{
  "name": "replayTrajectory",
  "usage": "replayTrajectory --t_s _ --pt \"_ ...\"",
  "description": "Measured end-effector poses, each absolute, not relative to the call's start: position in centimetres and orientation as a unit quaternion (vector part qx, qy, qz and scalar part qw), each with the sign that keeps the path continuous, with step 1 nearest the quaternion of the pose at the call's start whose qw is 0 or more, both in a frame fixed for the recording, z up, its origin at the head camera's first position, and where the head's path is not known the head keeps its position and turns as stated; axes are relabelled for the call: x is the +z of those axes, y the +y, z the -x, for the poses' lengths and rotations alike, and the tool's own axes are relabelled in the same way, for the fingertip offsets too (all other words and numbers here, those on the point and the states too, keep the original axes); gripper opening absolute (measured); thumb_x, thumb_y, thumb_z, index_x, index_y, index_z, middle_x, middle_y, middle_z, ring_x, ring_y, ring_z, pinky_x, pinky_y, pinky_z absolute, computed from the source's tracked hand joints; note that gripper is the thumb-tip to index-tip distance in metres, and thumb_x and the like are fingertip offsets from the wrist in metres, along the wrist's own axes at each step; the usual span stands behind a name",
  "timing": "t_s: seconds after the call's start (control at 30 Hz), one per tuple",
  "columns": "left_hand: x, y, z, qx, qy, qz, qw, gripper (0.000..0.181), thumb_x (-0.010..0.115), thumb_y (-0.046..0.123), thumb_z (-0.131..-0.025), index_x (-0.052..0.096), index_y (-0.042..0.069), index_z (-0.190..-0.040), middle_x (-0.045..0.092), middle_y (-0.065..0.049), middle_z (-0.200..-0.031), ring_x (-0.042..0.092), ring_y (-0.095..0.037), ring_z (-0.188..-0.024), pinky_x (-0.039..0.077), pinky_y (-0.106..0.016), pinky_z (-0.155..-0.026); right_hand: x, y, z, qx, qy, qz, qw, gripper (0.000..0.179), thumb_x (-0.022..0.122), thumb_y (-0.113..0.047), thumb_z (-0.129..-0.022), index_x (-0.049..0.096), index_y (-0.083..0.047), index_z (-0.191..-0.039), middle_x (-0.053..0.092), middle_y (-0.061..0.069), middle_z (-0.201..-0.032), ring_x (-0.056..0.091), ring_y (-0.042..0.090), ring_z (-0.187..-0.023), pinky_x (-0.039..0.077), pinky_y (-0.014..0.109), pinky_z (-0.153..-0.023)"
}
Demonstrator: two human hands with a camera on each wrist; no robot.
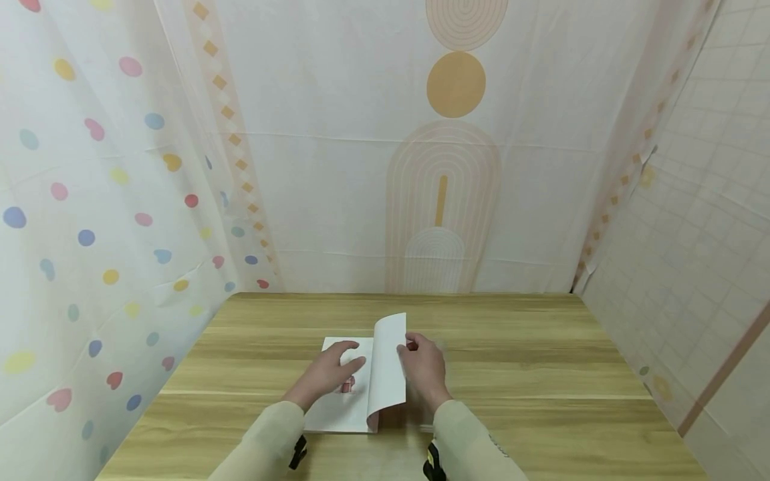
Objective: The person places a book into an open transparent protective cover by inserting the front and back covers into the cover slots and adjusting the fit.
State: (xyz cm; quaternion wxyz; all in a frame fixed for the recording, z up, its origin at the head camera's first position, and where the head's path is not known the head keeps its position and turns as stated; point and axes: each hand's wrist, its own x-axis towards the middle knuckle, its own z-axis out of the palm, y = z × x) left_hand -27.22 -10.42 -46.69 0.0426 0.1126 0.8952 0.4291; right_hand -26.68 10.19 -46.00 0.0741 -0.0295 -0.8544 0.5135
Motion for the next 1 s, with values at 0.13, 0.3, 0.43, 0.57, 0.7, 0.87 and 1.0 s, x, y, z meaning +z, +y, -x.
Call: replayTrajectory --t_s 0.13,0.3,0.43,0.57,0.7,0.87,1.0 --pt "-46.3 -9.8 27.0 0.415 0.894 -0.159 0.051 0.058 0.062 0.035 -0.098 0.048 0.001 -0.142 0.048 -0.023 -0.142 0.06 -0.04 -0.113 0.047 -0.052 -0.095 -46.0 10.1 26.7 0.512 -0.855 0.028 0.076 0.033 0.065 -0.014 -0.095 0.066 0.003 -0.123 0.068 0.009 -0.101 0.063 0.023 -0.092 0.052 0.041 -0.081" --pt "-46.7 -9.5 27.1 0.375 0.901 -0.203 0.077 0.069 0.06 0.045 -0.097 0.04 0.009 -0.152 0.028 -0.021 -0.158 0.03 -0.04 -0.143 0.031 -0.058 -0.111 -46.1 10.0 26.7 0.509 -0.857 0.034 0.072 0.033 0.066 -0.015 -0.095 0.066 0.002 -0.123 0.068 0.009 -0.099 0.062 0.022 -0.09 0.053 0.038 -0.078" --pt "-47.3 -9.4 27.1 0.354 0.904 -0.213 0.104 0.074 0.057 0.053 -0.096 0.033 0.016 -0.156 0.019 -0.016 -0.163 0.024 -0.036 -0.146 0.029 -0.056 -0.113 -46.3 9.9 26.8 0.507 -0.858 0.036 0.066 0.033 0.067 -0.015 -0.094 0.066 0.002 -0.123 0.068 0.008 -0.098 0.062 0.021 -0.088 0.053 0.036 -0.076" --pt "-47.6 -9.4 27.0 0.345 0.908 -0.206 0.12 0.075 0.053 0.057 -0.096 0.031 0.02 -0.157 0.016 -0.014 -0.164 0.022 -0.036 -0.147 0.027 -0.057 -0.113 -46.4 10.0 26.8 0.504 -0.861 0.034 0.059 0.034 0.066 -0.016 -0.094 0.066 0.002 -0.123 0.068 0.008 -0.097 0.062 0.021 -0.088 0.053 0.036 -0.076" --pt "-47.7 -9.3 26.8 0.339 0.911 -0.196 0.126 0.075 0.052 0.058 -0.097 0.03 0.02 -0.157 0.016 -0.014 -0.164 0.023 -0.037 -0.147 0.028 -0.058 -0.112 -46.6 10.1 26.6 0.498 -0.865 0.029 0.054 0.034 0.067 -0.015 -0.094 0.066 0.003 -0.122 0.068 0.008 -0.096 0.062 0.021 -0.088 0.053 0.038 -0.077" --pt "-47.9 -9.2 26.8 0.343 0.912 -0.186 0.128 0.076 0.052 0.059 -0.096 0.03 0.02 -0.157 0.015 -0.014 -0.164 0.024 -0.039 -0.146 0.029 -0.06 -0.111 -46.8 10.2 26.4 0.491 -0.87 0.027 0.039 0.035 0.066 -0.017 -0.094 0.065 0.002 -0.123 0.068 0.008 -0.098 0.062 0.022 -0.091 0.053 0.04 -0.08" --pt "-48.2 -9.2 26.9 0.34 0.913 -0.188 0.127 0.078 0.053 0.061 -0.095 0.03 0.021 -0.158 0.014 -0.013 -0.165 0.025 -0.038 -0.146 0.03 -0.059 -0.111 -47.2 10.4 26.3 0.487 -0.872 0.024 0.03 0.035 0.066 -0.018 -0.095 0.065 0.001 -0.124 0.068 0.008 -0.1 0.062 0.022 -0.091 0.053 0.04 -0.079"
